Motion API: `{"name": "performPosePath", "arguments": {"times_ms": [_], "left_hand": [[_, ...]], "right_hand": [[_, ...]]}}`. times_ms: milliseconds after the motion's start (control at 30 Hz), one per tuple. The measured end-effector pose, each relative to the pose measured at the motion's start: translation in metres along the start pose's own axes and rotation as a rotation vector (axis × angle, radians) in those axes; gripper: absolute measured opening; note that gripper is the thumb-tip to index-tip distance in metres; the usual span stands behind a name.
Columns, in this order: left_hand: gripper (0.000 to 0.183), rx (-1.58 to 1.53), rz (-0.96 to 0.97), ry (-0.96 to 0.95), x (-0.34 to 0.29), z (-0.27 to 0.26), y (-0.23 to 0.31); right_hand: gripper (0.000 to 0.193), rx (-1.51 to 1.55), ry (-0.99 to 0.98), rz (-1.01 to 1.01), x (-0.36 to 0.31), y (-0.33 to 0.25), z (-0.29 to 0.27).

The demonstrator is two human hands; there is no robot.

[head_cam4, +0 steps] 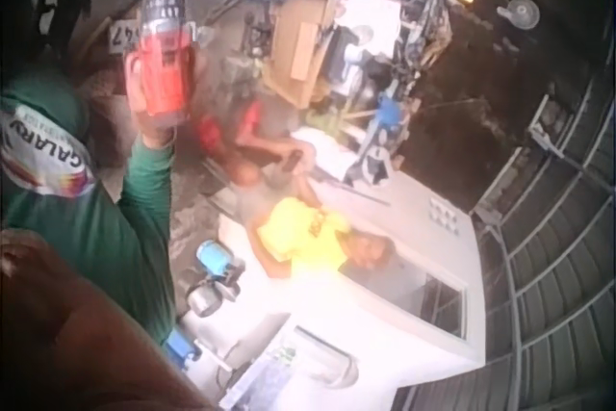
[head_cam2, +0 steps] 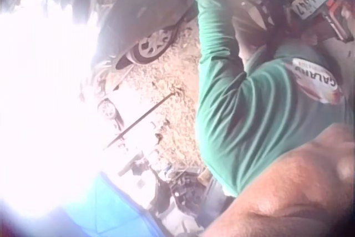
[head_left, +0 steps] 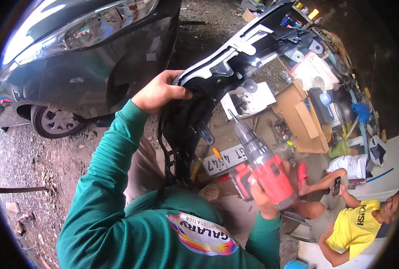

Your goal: The person assembles a car grille by attaching a cover and emblem, fastens screws using a power drill, and opens the vehicle's hood to mount the assembled grille onto the car.

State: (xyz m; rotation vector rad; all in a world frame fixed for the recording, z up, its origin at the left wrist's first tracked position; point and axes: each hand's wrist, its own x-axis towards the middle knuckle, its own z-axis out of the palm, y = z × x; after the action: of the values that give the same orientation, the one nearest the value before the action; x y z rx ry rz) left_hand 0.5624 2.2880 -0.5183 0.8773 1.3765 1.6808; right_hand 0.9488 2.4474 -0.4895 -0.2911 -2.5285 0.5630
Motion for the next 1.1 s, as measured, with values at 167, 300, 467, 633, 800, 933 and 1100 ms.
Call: {"name": "performPosePath", "arguments": {"times_ms": [167,300,467,633,800,933,1100], "left_hand": [[0.044,0.162,0.028,-0.041,-0.006,-0.008,0.008],[0.044,0.179,0.039,-0.054,-0.011,-0.010,0.012],[0.046,0.171,0.037,-0.046,-0.016,-0.011,0.015],[0.048,0.165,0.048,-0.041,-0.015,-0.008,0.014],[0.050,0.177,0.046,-0.042,-0.015,-0.007,0.016],[0.050,0.159,0.037,-0.064,-0.016,-0.009,0.016],[0.049,0.201,0.041,-0.045,-0.014,-0.007,0.013]], "right_hand": [[0.039,0.258,0.109,0.194,0.018,-0.004,0.030],[0.044,0.224,0.058,0.093,0.019,0.005,0.038],[0.039,0.391,0.059,0.257,0.020,-0.002,0.043],[0.041,0.275,0.074,0.150,0.023,0.003,0.045],[0.041,0.303,0.054,0.225,0.023,0.001,0.045],[0.040,0.261,0.022,0.179,0.026,0.009,0.040],[0.039,0.241,-0.030,0.163,0.029,0.010,0.036]]}}
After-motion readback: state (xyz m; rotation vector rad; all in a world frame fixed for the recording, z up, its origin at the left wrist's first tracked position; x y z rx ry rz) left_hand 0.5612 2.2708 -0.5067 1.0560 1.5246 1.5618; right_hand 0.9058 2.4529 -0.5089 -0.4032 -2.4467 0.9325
